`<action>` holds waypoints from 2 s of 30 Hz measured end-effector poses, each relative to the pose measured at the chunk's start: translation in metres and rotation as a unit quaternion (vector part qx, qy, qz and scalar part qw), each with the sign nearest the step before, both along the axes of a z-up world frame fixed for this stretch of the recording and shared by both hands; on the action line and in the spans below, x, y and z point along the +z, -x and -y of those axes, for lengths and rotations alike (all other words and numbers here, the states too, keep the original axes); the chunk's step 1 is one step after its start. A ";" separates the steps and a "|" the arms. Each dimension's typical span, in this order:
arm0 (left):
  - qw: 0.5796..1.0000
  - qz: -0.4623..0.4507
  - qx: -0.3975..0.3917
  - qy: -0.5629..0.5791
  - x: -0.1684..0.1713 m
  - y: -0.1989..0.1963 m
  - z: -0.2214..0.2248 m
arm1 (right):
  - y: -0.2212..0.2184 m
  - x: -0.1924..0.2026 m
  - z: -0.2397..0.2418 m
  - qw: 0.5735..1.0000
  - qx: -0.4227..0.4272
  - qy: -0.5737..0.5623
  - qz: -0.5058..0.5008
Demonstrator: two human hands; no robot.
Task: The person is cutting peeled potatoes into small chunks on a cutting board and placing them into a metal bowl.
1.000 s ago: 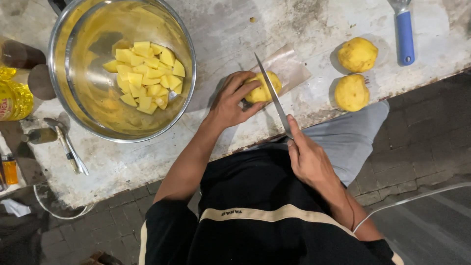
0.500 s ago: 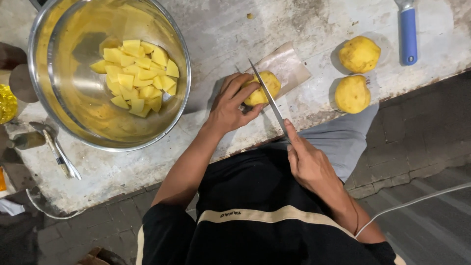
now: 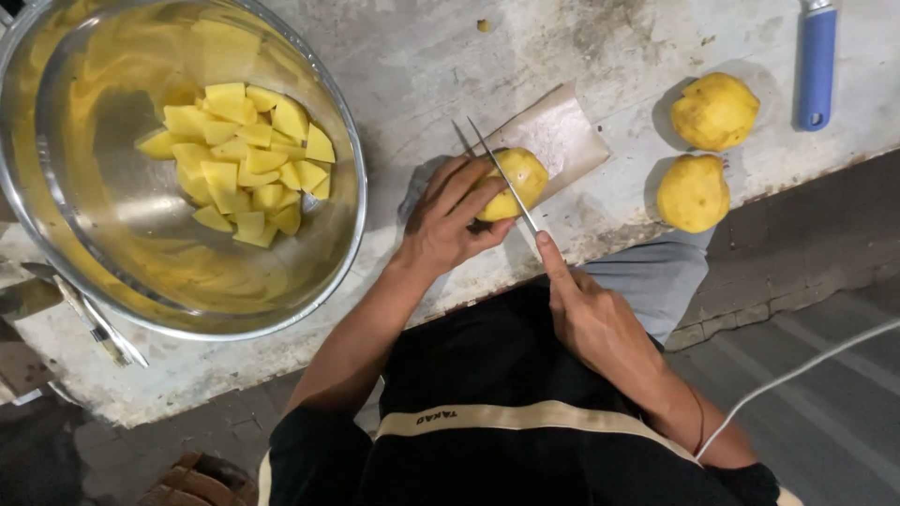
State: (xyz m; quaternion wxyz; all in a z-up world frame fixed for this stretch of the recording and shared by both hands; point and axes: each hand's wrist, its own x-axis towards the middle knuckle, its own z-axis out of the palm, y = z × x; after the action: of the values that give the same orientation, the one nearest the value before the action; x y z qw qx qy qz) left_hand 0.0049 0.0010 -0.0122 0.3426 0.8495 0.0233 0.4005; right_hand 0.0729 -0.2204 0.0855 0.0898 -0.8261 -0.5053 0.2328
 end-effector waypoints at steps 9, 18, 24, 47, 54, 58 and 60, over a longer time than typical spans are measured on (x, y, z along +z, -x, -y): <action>1.000 -0.002 0.013 -0.013 0.006 -0.002 -0.007 | -0.007 -0.008 -0.018 1.000 0.007 -0.016 -0.023; 0.997 0.026 0.045 -0.059 0.010 -0.002 0.004 | -0.031 -0.008 -0.012 0.964 -0.109 0.002 -0.241; 0.997 -0.016 0.074 0.004 0.016 0.020 0.011 | -0.033 0.032 -0.015 0.964 -0.116 -0.064 -0.232; 0.997 -0.051 0.053 0.028 0.033 0.040 0.015 | 0.005 0.011 0.029 0.990 -0.048 -0.052 -0.119; 0.999 -0.031 0.036 0.010 0.024 0.035 0.008 | 0.011 0.011 0.027 0.997 -0.008 -0.054 -0.057; 0.999 -0.025 0.024 0.017 0.024 0.032 0.005 | 0.012 0.017 0.025 0.997 -0.009 -0.042 -0.062; 0.999 -0.001 0.033 -0.002 0.024 0.029 0.005 | 0.015 0.021 0.022 0.999 0.011 -0.039 0.003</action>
State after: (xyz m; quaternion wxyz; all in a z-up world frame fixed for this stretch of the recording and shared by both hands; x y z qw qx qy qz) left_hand -0.0245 -0.0038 0.0115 0.3277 0.8493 0.0510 0.4107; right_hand 0.0583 -0.2427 0.1068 0.1179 -0.8170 -0.5234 0.2116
